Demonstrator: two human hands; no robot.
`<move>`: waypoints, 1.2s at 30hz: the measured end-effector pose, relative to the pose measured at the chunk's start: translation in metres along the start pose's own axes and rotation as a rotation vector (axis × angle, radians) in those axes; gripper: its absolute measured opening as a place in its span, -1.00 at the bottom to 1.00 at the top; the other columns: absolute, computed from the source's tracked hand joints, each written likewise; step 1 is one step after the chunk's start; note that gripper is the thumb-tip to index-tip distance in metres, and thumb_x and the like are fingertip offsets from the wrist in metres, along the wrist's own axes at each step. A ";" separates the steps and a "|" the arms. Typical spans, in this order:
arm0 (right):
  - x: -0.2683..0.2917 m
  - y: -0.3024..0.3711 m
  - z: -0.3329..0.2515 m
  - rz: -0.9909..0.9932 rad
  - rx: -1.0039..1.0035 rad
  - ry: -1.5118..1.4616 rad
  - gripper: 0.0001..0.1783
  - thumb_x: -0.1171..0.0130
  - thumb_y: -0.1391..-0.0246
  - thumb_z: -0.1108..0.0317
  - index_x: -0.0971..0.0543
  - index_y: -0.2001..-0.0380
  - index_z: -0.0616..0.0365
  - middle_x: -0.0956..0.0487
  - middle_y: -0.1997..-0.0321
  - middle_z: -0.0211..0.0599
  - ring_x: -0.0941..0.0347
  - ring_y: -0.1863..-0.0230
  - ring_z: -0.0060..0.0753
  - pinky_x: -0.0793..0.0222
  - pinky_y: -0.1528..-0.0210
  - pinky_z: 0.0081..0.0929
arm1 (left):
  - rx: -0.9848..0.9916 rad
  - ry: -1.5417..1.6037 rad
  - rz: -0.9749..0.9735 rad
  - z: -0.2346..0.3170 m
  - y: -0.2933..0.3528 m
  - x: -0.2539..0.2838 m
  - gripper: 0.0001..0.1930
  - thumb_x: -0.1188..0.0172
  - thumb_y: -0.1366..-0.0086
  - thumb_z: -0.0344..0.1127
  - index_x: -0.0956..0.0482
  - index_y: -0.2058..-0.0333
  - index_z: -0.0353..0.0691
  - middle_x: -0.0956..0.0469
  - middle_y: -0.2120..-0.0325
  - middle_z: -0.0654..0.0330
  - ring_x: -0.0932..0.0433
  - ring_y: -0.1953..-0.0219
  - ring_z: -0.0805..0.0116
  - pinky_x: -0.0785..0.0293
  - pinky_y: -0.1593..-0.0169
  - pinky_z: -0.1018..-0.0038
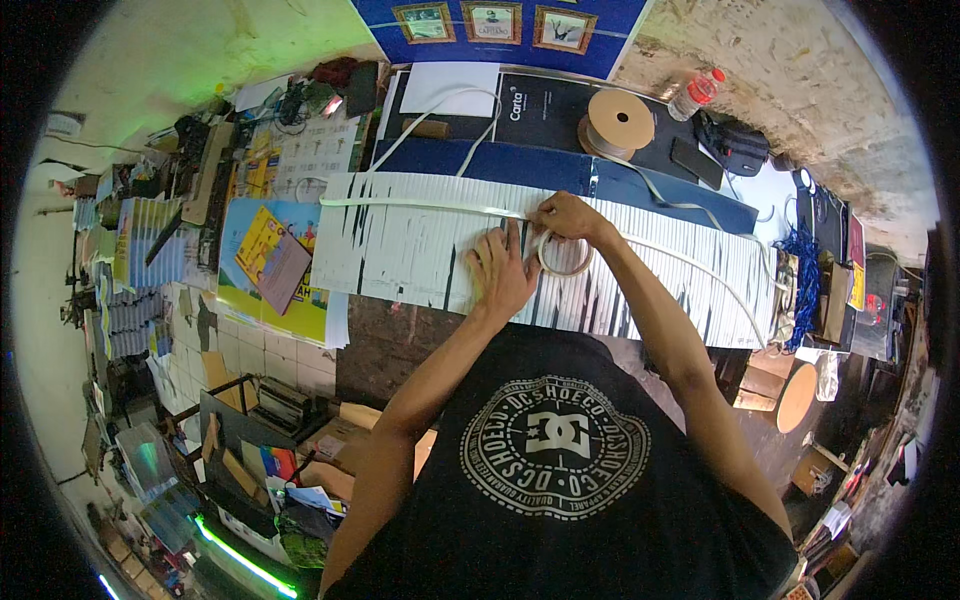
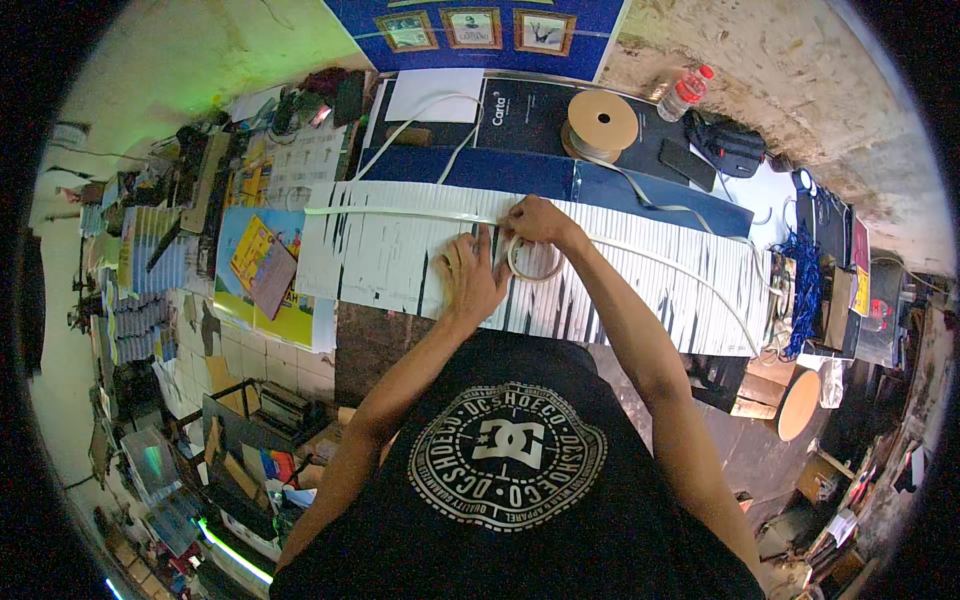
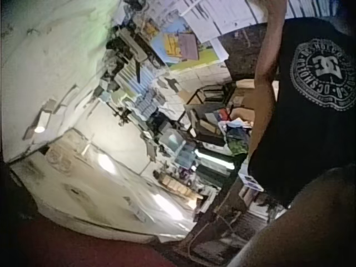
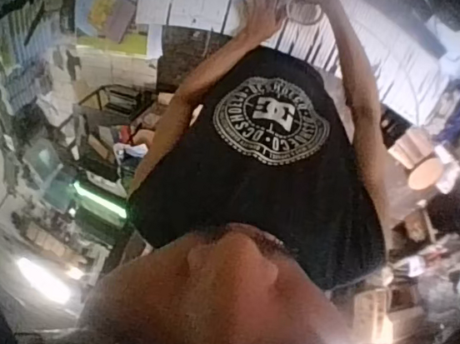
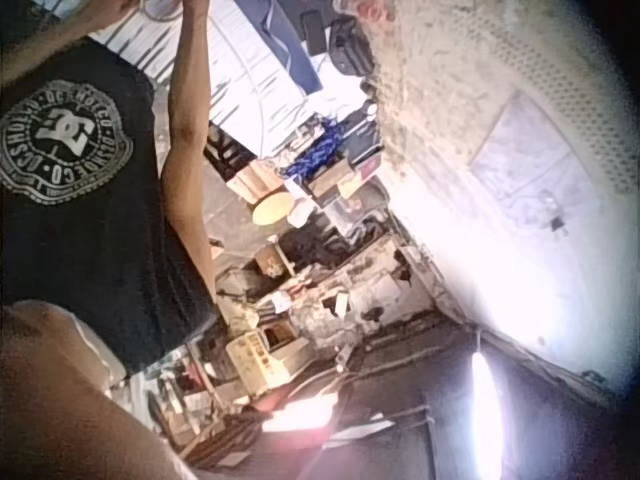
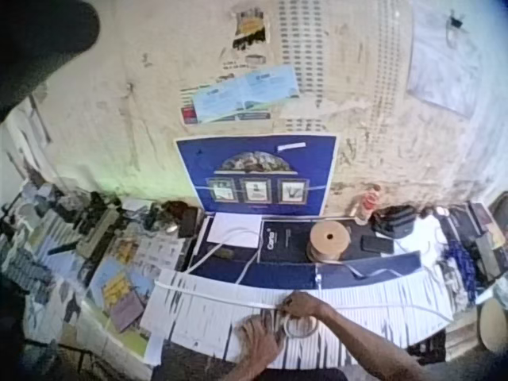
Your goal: The person unwinds a strip from a spool, positions it across a paper board on the table, and applies adhesive tape along the strip, pressing it down by hand.
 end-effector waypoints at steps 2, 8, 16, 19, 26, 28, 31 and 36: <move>0.001 0.001 0.002 0.003 -0.039 0.011 -0.59 -0.15 -0.15 0.12 -0.69 0.44 0.32 -0.63 0.58 -0.28 -0.43 0.68 -0.53 -0.38 0.56 -0.51 | 0.002 -0.001 0.000 0.000 0.000 0.000 -0.26 -0.18 -0.17 -0.01 -0.27 -0.22 -0.37 -0.30 0.10 0.00 -0.25 0.04 0.05 -0.12 0.08 0.11; 0.000 -0.001 0.002 0.051 -0.031 0.004 -0.59 -0.16 -0.15 0.13 -0.68 0.45 0.33 -0.63 0.58 -0.24 -0.46 0.69 -0.49 -0.41 0.55 -0.47 | -0.017 0.019 -0.018 -0.003 -0.004 0.006 -0.33 -0.15 -0.19 -0.06 -0.31 -0.20 -0.33 -0.31 0.10 0.03 -0.26 0.03 0.07 -0.13 0.05 0.08; 0.000 -0.005 0.007 0.062 -0.027 0.133 -0.60 -0.14 -0.16 0.14 -0.68 0.46 0.31 -0.63 0.58 -0.23 -0.50 0.67 -0.47 -0.44 0.52 -0.48 | 0.008 0.216 -0.049 -0.025 -0.003 0.017 -0.38 -0.10 -0.22 -0.19 -0.29 -0.22 -0.37 -0.33 -0.06 0.03 -0.27 -0.15 0.04 -0.16 -0.13 0.02; 0.000 -0.003 0.001 0.049 -0.021 0.127 -0.59 -0.13 -0.16 0.12 -0.69 0.46 0.30 -0.63 0.58 -0.23 -0.50 0.66 -0.48 -0.44 0.51 -0.48 | -0.128 0.075 0.117 -0.020 -0.005 0.024 -0.40 -0.07 -0.26 -0.22 -0.27 -0.21 -0.42 -0.20 -0.26 -0.06 -0.15 -0.32 -0.01 -0.08 -0.28 0.02; 0.000 0.002 -0.004 0.023 -0.033 0.059 -0.56 -0.14 -0.17 0.06 -0.69 0.46 0.27 -0.63 0.58 -0.25 -0.48 0.66 -0.51 -0.44 0.51 -0.49 | 0.043 0.194 0.178 -0.052 -0.023 -0.005 -0.43 -0.05 -0.29 -0.22 -0.29 -0.18 -0.50 -0.23 -0.26 -0.15 -0.14 -0.35 -0.02 0.04 -0.37 0.02; 0.002 0.002 -0.001 0.027 -0.050 0.063 -0.56 -0.14 -0.17 0.06 -0.70 0.46 0.27 -0.63 0.58 -0.26 -0.48 0.66 -0.52 -0.43 0.51 -0.50 | 0.072 0.184 0.186 -0.050 -0.026 -0.003 -0.43 -0.05 -0.29 -0.21 -0.30 -0.18 -0.51 -0.24 -0.26 -0.15 -0.14 -0.35 -0.02 0.03 -0.37 0.01; 0.001 0.003 0.001 0.038 -0.057 0.038 -0.56 -0.14 -0.18 0.05 -0.70 0.47 0.24 -0.63 0.59 -0.27 -0.46 0.67 -0.53 -0.42 0.53 -0.51 | 0.122 0.132 0.134 -0.050 -0.027 -0.007 -0.42 0.01 -0.32 -0.19 -0.28 -0.19 -0.53 -0.21 -0.27 -0.16 -0.11 -0.37 -0.01 0.12 -0.40 0.02; 0.003 0.008 -0.008 0.037 -0.025 0.008 -0.54 -0.13 -0.19 0.03 -0.70 0.47 0.25 -0.62 0.60 -0.28 -0.43 0.69 -0.54 -0.37 0.57 -0.50 | 0.174 0.105 0.139 -0.049 -0.028 -0.006 -0.40 0.00 -0.33 -0.09 -0.33 -0.16 -0.49 -0.24 -0.26 -0.14 -0.12 -0.37 0.02 0.16 -0.39 -0.05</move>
Point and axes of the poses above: each hand's wrist, its own y-axis away from the middle knuckle, its own x-axis out of the back of the hand, z = x × y, the point moved 8 cm from there along -y, towards the middle knuckle
